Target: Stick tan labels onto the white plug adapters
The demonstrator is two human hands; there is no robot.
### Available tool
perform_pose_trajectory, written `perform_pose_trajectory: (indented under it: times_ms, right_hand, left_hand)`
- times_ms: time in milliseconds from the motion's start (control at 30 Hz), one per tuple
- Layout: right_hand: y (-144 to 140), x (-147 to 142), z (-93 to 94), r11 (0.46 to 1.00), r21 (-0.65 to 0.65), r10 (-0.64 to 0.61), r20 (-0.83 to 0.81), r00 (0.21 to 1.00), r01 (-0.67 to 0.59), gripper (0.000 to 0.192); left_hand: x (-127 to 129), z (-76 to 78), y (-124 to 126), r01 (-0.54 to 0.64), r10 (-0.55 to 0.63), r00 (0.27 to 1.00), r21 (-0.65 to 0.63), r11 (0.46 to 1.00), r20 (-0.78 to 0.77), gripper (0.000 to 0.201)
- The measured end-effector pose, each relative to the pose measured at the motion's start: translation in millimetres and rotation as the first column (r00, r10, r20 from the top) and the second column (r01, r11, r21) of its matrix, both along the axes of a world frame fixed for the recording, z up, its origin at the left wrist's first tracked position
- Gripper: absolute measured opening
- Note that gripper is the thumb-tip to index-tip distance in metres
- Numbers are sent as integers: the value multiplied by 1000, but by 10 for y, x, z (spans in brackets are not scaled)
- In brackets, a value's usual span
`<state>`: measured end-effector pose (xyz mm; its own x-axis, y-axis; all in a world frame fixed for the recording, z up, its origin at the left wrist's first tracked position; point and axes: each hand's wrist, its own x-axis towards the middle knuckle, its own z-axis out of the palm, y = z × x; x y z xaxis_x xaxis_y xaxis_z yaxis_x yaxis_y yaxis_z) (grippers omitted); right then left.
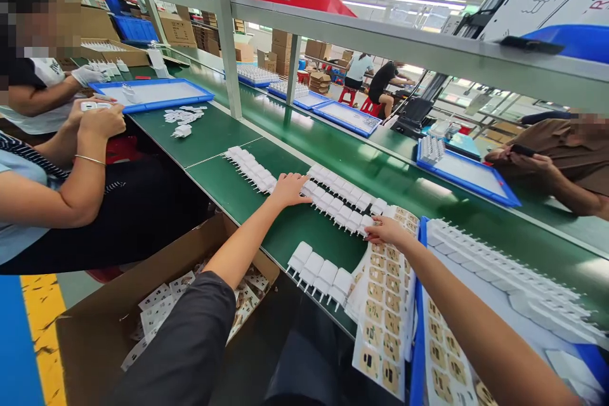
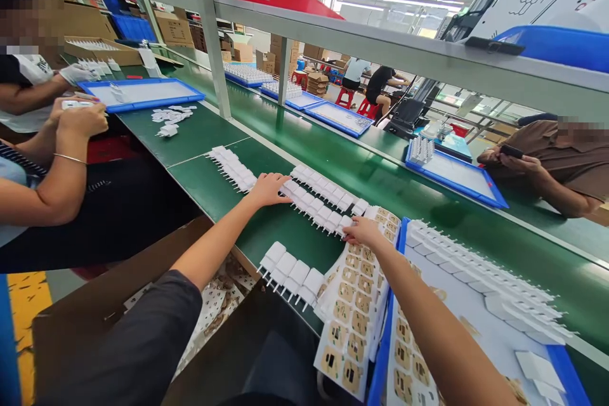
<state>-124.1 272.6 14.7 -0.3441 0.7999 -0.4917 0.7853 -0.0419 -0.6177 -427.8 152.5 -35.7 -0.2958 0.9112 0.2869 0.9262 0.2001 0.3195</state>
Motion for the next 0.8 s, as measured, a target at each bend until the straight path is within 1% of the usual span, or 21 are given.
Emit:
perform_pose_trajectory:
  times_ms: [133, 200, 267, 400, 500, 700, 800]
  right_hand:
    - [48, -61, 11, 999, -38, -18, -18, 1000, 18, 46]
    - [45, -152, 16, 998, -58, -17, -38, 999, 15, 45]
    - [28, -280, 20, 997, -73, -14, -65, 998, 10, 42]
    - [-30, -537, 16, 996, -93, -6, -126, 992, -5, 32]
    - [-89, -651, -13, 994, -108, -3, -177, 984, -17, 33]
    - [-186, -791, -81, 993, -117, -24, -250, 968, -6, 33]
    - [-206, -897, -91, 992, -124, -26, -276, 961, -8, 35]
  left_hand:
    - [-18, 43, -15, -36, 35, 999, -96, 995, -10, 74]
    - [-83, 70, -40, -53, 51, 999, -127, 991, -12, 72]
    - [-176, 104, -57, -70, 70, 998, -154, 986, -11, 70]
    - [-406, 178, -45, -109, 110, 994, -208, 972, -6, 65]
    - [-564, 208, -11, -125, 130, 992, -234, 964, 3, 61]
    - [-778, 161, 67, -144, 157, 987, -241, 960, 38, 58]
    - [-892, 118, 131, -172, 191, 980, -235, 957, 61, 52]
